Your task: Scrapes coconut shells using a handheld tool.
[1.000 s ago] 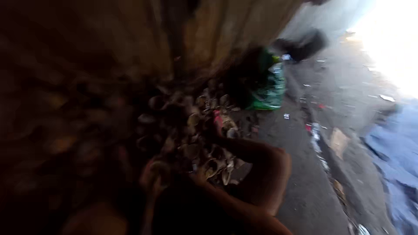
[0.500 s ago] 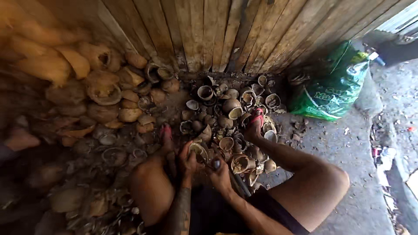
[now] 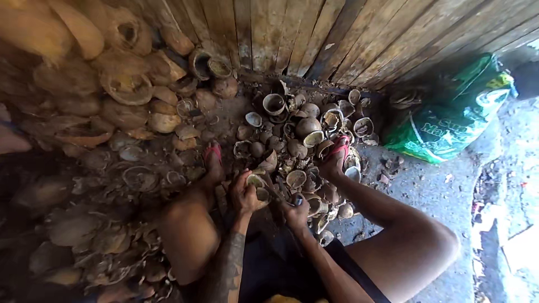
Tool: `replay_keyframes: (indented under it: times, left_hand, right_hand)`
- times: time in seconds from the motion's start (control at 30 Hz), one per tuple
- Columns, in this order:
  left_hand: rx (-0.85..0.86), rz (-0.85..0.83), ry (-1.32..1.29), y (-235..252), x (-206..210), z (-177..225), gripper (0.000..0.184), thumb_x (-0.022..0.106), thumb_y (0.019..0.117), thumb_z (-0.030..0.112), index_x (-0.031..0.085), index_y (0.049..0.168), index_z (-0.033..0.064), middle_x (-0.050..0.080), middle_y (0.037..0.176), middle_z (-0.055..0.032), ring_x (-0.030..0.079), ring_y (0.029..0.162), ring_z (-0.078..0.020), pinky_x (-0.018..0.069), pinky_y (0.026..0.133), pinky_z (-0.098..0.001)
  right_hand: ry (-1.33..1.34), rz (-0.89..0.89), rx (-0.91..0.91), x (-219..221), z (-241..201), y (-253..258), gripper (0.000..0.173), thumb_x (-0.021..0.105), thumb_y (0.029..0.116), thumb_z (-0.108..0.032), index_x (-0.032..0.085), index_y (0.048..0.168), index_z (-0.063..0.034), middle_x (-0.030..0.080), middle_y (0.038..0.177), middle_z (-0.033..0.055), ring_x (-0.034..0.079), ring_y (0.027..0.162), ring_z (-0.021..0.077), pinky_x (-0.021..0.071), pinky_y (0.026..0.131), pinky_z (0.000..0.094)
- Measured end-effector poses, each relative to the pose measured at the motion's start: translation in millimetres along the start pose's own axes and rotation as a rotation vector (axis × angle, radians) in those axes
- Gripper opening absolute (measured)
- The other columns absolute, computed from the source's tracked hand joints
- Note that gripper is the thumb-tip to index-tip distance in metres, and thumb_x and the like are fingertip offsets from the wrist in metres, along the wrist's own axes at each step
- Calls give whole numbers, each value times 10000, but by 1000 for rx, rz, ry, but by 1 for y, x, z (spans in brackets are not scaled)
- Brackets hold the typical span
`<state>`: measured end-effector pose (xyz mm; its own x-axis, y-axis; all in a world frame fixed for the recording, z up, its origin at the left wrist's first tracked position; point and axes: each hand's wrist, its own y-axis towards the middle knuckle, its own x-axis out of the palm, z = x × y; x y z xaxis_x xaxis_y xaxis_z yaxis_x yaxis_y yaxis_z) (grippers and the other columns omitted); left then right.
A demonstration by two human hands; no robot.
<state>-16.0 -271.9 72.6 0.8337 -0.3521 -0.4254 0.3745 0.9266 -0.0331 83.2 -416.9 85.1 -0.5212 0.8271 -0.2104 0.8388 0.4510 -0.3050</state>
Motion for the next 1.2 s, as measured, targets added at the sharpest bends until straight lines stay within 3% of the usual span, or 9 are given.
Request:
replay_keyframes:
  times: [0.17, 0.27, 0.37, 0.43, 0.6, 0.67, 0.83, 1.03, 1.2]
  left_hand:
    - [-120, -102, 76, 0, -11, 18, 401, 528, 921, 70, 689, 1288, 55, 619, 1420, -123, 566, 1334, -244, 448, 1107, -480]
    - [59, -123, 200, -14, -14, 19, 541, 612, 876, 210, 606, 1387, 34, 579, 1452, -160, 524, 1372, -287, 408, 1152, -505]
    - [292, -19, 287, -10, -5, -3, 518, 598, 792, 264, 693, 1250, 42, 657, 1351, -148, 581, 1310, -305, 404, 1137, -535]
    - [307, -17, 261, -9, -2, -5, 474, 595, 794, 225, 709, 1214, 37, 670, 1317, -158, 604, 1266, -305, 430, 1106, -518]
    - [232, -43, 216, -11, -8, -5, 481, 563, 787, 141, 698, 1237, 39, 672, 1327, -134, 604, 1274, -273, 413, 1120, -504]
    - [156, -83, 183, -11, -12, -5, 465, 540, 827, 98, 690, 1265, 59, 667, 1345, -105, 597, 1295, -222, 445, 1126, -463]
    - [86, -55, 219, -10, -7, 3, 465, 529, 846, 79, 681, 1282, 26, 657, 1361, -147, 582, 1328, -257, 432, 1145, -455]
    - [52, 33, 267, -20, 0, 10, 485, 505, 861, 127, 664, 1307, 23, 579, 1458, -180, 482, 1428, -311, 313, 1222, -519]
    - [18, 126, 319, -29, 10, 20, 518, 483, 839, 162, 667, 1304, 26, 604, 1423, -193, 495, 1403, -367, 242, 1180, -642]
  right_hand:
    - [102, -71, 138, -3, -18, -6, 281, 848, 755, -80, 582, 834, -41, 531, 606, 7, 470, 450, 87, 452, 438, 274]
    - [101, -4, 173, 1, -35, -22, 236, 836, 766, -27, 614, 845, -25, 553, 638, 8, 500, 513, 77, 470, 501, 262]
    - [54, 4, 96, 5, -27, 0, 270, 857, 699, -64, 607, 797, -63, 554, 622, -17, 508, 516, 56, 473, 508, 251]
    - [16, -173, -10, -6, -10, 40, 333, 871, 702, -115, 643, 919, -7, 613, 722, 3, 587, 625, 55, 553, 626, 253]
    - [-215, -515, -190, -3, -20, 103, 418, 909, 712, -233, 638, 925, 2, 628, 797, 40, 592, 718, 90, 540, 728, 284]
    - [-233, -424, -131, -8, -31, 65, 441, 873, 741, -236, 664, 1034, 19, 660, 829, 66, 629, 728, 132, 569, 731, 338]
    - [-120, -75, 17, 0, -51, -26, 303, 787, 771, -92, 618, 1011, -18, 587, 744, 31, 567, 630, 120, 519, 605, 323]
    - [-96, -104, 114, 5, -77, -32, 345, 730, 782, -57, 596, 1098, -22, 604, 779, 33, 597, 653, 118, 531, 604, 315]
    - [-119, -72, 91, 17, -78, -32, 272, 730, 777, -68, 597, 1013, -41, 576, 728, -7, 563, 602, 70, 503, 565, 254]
